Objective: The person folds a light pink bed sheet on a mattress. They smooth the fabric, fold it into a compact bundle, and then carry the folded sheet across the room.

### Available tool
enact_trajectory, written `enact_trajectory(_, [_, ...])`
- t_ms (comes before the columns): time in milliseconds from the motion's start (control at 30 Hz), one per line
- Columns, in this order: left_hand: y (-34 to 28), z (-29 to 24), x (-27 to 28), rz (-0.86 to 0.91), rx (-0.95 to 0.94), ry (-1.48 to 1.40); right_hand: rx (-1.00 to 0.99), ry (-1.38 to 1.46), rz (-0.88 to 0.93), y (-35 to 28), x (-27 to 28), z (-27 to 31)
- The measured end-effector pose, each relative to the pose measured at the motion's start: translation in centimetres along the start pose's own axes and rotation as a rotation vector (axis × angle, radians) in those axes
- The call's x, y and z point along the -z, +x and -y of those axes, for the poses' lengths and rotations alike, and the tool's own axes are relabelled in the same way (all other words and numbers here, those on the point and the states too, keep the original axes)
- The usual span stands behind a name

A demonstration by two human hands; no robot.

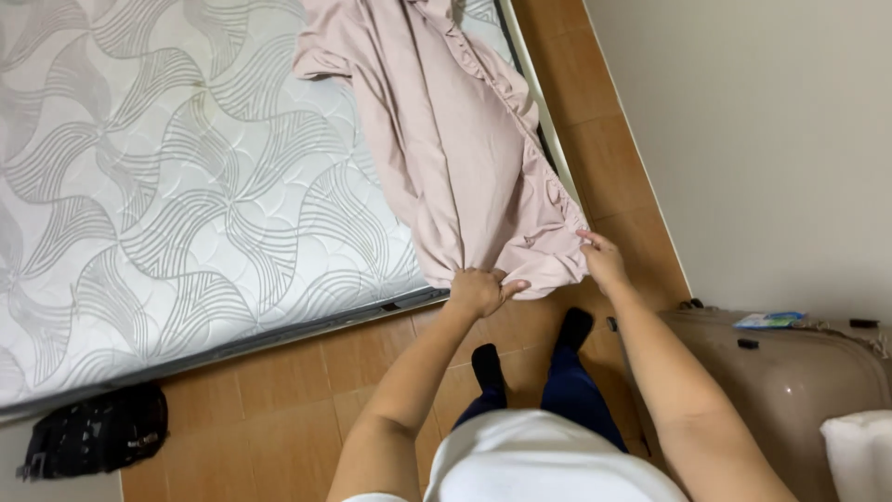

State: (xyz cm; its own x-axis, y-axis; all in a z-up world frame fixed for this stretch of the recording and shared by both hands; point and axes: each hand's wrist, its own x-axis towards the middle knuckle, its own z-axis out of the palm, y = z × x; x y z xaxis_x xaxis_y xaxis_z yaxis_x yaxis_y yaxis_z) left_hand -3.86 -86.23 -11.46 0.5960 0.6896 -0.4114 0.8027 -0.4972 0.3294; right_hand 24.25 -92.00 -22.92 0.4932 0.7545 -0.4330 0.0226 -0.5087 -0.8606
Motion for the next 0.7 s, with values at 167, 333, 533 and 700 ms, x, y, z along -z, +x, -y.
enact_trajectory(167, [1.8, 1.3, -7.4, -0.153, -0.015, -0.020, 0.052, -0.023, 0.026, 0.3, -0.7, -6.5])
enact_trajectory(333, [3.6, 1.4, -12.8, -0.232, 0.028, -0.047, 0.279, -0.350, -0.090, 2.5, -1.5, -10.6])
enact_trajectory(533, [5.7, 0.2, -16.9, -0.276, 0.077, -0.085, 0.297, -0.424, -0.205, 5.7, -1.3, -17.4])
enact_trajectory(700, [7.6, -0.3, -21.3, -0.233, 0.110, -0.082, 0.311, -0.246, -0.276, 10.9, -0.8, -29.8])
